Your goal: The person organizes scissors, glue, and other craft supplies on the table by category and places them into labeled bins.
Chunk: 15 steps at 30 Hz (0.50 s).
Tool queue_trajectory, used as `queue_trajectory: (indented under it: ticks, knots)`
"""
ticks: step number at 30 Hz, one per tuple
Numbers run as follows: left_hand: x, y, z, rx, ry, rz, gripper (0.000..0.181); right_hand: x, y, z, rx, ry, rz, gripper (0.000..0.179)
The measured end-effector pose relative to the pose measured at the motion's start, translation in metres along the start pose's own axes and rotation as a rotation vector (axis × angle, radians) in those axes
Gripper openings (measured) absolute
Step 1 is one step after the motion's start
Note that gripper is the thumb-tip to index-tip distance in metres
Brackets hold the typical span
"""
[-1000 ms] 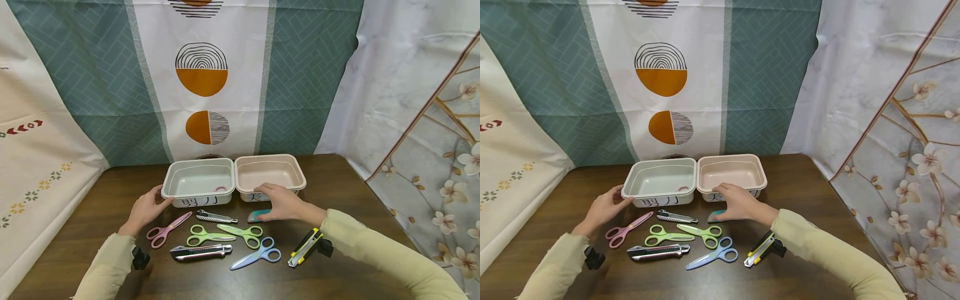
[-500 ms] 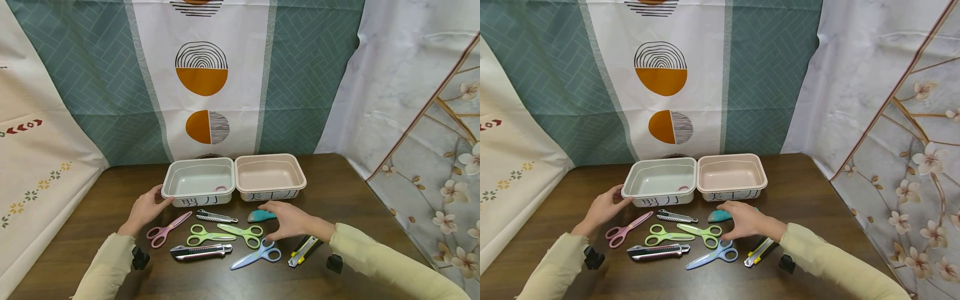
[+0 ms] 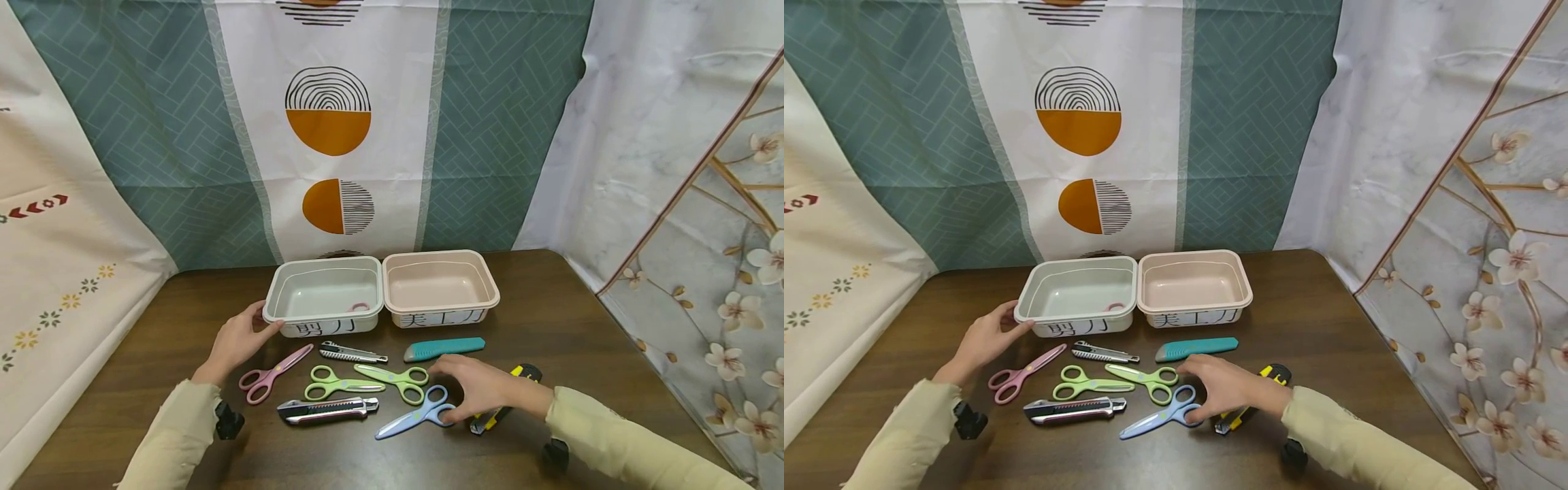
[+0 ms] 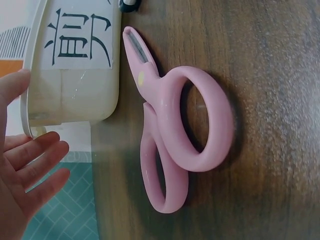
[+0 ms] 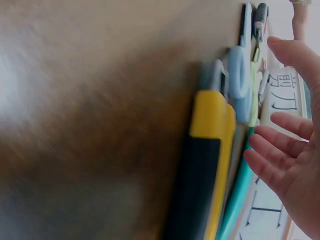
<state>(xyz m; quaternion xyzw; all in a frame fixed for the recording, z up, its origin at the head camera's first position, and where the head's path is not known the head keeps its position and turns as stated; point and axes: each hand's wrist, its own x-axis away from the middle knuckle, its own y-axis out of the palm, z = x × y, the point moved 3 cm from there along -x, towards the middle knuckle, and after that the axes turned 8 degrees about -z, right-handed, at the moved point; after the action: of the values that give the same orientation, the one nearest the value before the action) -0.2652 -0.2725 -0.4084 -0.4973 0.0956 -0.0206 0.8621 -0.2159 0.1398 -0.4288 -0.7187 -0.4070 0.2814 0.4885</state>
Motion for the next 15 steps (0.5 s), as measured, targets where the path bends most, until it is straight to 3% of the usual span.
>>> queue_trajectory:
  ticks: [6, 15]
  knots:
    - [0.000, -0.001, 0.000, -0.003, -0.005, -0.003, 0.065, 0.004, 0.010, -0.002, -0.002, -0.039, 0.008, 0.059]
    - [-0.001, 0.001, -0.002, 0.005, -0.006, 0.005, 0.064, 0.007, 0.016, -0.002, -0.010, -0.011, 0.006, 0.062]
